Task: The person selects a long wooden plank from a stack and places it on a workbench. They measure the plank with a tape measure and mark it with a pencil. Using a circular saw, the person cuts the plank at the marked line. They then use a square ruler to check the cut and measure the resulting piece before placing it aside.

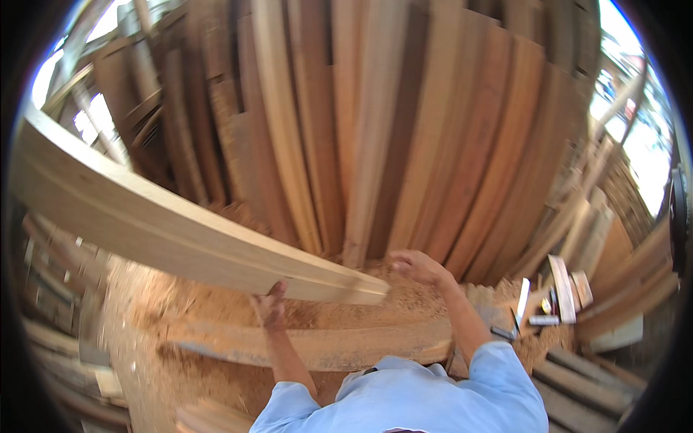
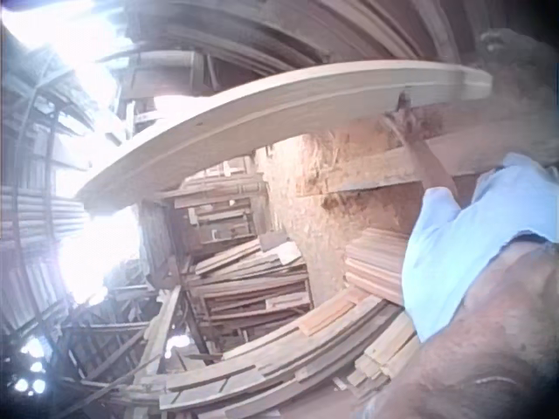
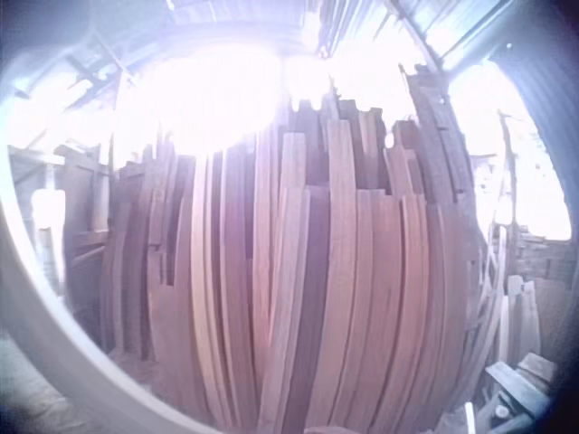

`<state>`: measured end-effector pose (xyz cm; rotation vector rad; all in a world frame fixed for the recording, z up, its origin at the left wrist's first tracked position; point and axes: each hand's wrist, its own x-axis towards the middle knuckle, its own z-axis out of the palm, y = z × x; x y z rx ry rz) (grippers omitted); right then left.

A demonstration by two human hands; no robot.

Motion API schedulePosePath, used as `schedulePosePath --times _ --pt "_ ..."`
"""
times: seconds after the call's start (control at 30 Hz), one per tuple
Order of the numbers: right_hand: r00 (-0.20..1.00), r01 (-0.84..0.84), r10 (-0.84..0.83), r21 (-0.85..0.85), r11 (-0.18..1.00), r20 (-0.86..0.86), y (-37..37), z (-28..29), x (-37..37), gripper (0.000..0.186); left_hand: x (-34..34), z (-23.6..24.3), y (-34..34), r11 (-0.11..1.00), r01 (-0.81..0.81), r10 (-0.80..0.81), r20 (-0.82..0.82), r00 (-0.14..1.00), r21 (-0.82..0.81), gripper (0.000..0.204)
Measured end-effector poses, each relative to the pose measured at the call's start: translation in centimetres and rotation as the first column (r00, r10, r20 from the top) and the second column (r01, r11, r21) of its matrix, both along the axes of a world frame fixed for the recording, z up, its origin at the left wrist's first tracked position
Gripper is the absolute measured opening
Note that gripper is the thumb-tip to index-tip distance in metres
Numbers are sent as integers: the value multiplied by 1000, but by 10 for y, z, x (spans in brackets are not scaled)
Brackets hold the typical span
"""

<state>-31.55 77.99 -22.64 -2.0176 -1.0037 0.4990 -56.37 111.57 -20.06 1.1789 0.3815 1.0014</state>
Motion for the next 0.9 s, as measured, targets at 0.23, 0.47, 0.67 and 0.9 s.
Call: schedulePosePath --times 0.23,0.47,0.67,0.9 --pt "977 165 -16 709 685 -212 -91 183 0 92 73 50 -39 888 236 -179 -175 968 395 74" --pt "960 216 200 973 -79 -197 -163 194 -13 90 104 78 -64 227 572 -121 -560 820 788 57" --pt "525 799 48 473 -373 -850 -179 3 -63 99 133 8 -46 -92 972 -125 -971 203 215 68" --pt "74 957 -13 74 -279 -997 -156 -146 -161 98 99 -177 -17 -176 863 -59 -870 -489 -473 102"
